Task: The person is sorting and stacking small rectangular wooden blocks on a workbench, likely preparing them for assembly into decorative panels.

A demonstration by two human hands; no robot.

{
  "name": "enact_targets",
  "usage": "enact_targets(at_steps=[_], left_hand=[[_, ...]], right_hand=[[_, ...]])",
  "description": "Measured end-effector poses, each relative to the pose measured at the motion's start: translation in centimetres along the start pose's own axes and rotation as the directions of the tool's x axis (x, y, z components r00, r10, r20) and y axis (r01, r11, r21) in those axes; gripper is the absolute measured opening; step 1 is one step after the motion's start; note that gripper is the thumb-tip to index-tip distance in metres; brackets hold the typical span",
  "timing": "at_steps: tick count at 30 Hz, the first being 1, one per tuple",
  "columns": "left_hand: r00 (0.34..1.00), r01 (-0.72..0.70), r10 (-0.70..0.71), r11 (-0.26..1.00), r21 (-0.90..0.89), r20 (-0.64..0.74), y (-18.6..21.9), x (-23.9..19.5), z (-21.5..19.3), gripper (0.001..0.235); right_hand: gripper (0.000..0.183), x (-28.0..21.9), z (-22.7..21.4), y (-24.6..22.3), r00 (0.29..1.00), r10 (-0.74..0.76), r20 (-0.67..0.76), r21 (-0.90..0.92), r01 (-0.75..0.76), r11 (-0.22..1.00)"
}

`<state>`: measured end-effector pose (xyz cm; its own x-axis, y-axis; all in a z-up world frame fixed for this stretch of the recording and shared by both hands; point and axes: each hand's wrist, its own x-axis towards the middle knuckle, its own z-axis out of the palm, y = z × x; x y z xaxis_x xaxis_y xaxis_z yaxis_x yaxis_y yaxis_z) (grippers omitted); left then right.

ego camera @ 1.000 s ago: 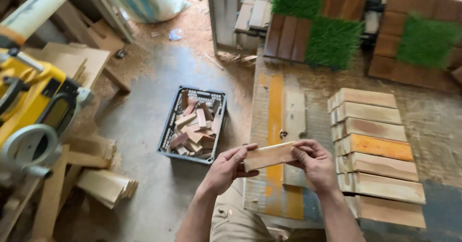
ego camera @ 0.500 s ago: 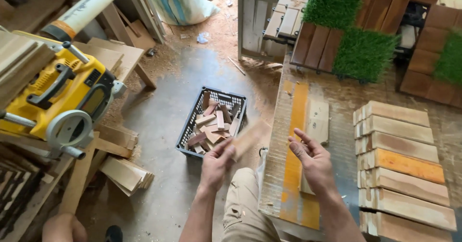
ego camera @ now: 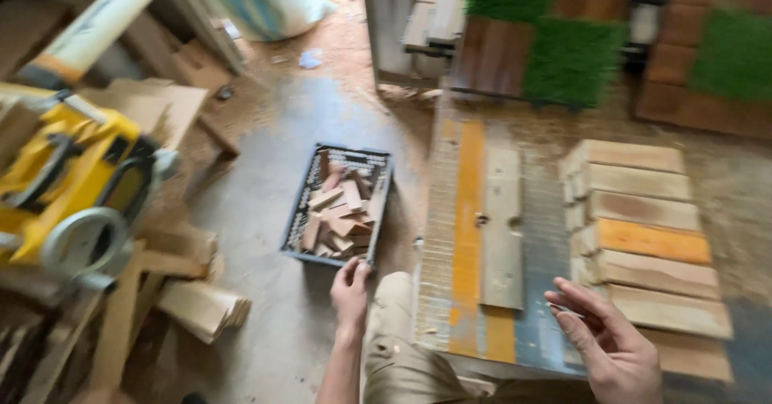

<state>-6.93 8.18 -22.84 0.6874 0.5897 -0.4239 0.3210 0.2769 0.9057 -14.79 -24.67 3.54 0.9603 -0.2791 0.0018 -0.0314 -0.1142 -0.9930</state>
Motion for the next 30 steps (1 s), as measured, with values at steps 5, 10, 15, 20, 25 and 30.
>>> enact_targets(at_steps=[5, 10, 15, 20, 25, 30], left_hand=[[0.9, -0.424, 0.402, 0.898, 0.12, 0.169, 9.5, -15.3, 5.5, 0.028], [0.759, -0.548, 0.514, 0.836, -0.035, 0.4, 10.1, -25.6, 10.7, 0.014], [0.16, -0.795, 0.257, 0.605, -0.03, 0.953, 6.3, -28.8, 12.9, 0.085], [0.114, -0.827, 0.265, 0.56, -0.057, 0.957, 3.1, -30.9, 13.6, 0.102], [0.252, -0.749, 0.461, 0.65, -0.131, 0.851, 4.7, -30.0, 11.0, 0.088], [0.435, -0.8, 0.734, 0.581, -0.151, 0.522, 5.2, -24.6, 7.3, 0.063]], right_hand=[[0.023, -1.3, -7.1, 1.0, 0.919, -0.224, -0.325, -0.376, 0.092, 0.922], [0.028, -2.7, -12.9, 2.4, 0.858, -0.193, -0.476, -0.578, -0.139, 0.804], [0.072, -3.4, -15.0, 4.5, 0.854, 0.331, -0.401, -0.374, -0.483, 0.792], [0.062, -5.7, -13.7, 8.0, 0.908, -0.061, -0.415, -0.5, -0.172, 0.849], [0.046, -6.8, -9.7, 6.8, 0.86, -0.362, -0.36, -0.599, 0.085, 0.796], [0.026, -6.4, -4.0, 8.2, 0.866, -0.471, -0.169, -0.55, 0.314, 0.774]])
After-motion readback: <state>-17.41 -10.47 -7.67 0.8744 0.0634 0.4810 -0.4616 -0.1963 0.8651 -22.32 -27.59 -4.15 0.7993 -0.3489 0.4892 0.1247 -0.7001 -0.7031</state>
